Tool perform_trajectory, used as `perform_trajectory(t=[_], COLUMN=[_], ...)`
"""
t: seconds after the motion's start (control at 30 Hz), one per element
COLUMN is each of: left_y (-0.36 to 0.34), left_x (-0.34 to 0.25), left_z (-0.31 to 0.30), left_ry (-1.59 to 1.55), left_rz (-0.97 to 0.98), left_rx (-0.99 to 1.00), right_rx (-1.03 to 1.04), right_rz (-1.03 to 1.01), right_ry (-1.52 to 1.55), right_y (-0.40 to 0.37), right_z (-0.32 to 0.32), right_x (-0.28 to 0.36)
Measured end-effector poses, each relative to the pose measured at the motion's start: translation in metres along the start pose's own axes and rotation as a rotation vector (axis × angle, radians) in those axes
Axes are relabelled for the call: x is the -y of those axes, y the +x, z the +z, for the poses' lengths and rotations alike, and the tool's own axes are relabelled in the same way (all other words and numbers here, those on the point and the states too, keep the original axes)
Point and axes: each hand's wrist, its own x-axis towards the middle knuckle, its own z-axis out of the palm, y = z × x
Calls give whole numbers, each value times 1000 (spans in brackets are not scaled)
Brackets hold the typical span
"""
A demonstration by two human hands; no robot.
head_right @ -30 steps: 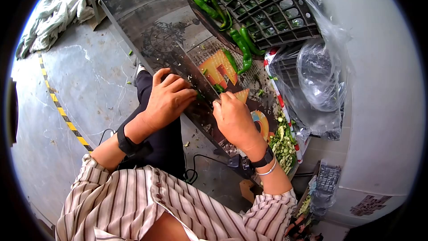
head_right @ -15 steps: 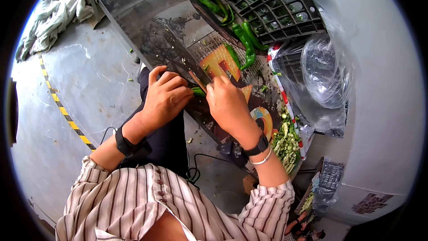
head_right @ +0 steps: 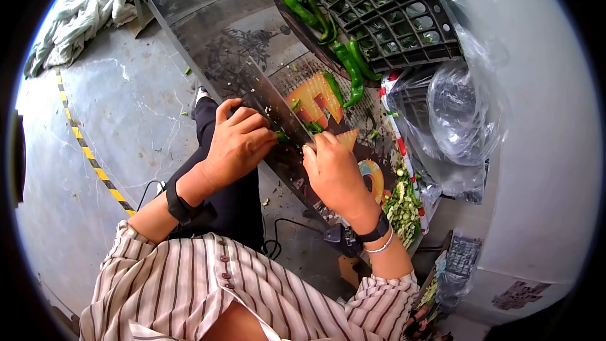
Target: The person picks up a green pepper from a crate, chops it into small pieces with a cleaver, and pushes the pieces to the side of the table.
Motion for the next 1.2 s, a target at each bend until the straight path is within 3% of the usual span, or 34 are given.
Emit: perform_trajectory(t=[0.5,0.9,1.2], left_y=[0,1,1], left_x=[-1,-1,-2], left_z=[-1,-2,-2], left_ry=[4,3,67], left_rz=[-3,-3,29], left_rx=[18,2,-2], right_rx=[-76,47,-150], right_rz=[19,52,-124], right_ry=[71,5,34], right_y=[-4,4,33], right_z=[-5,1,14], right_x=[-1,-2,-18])
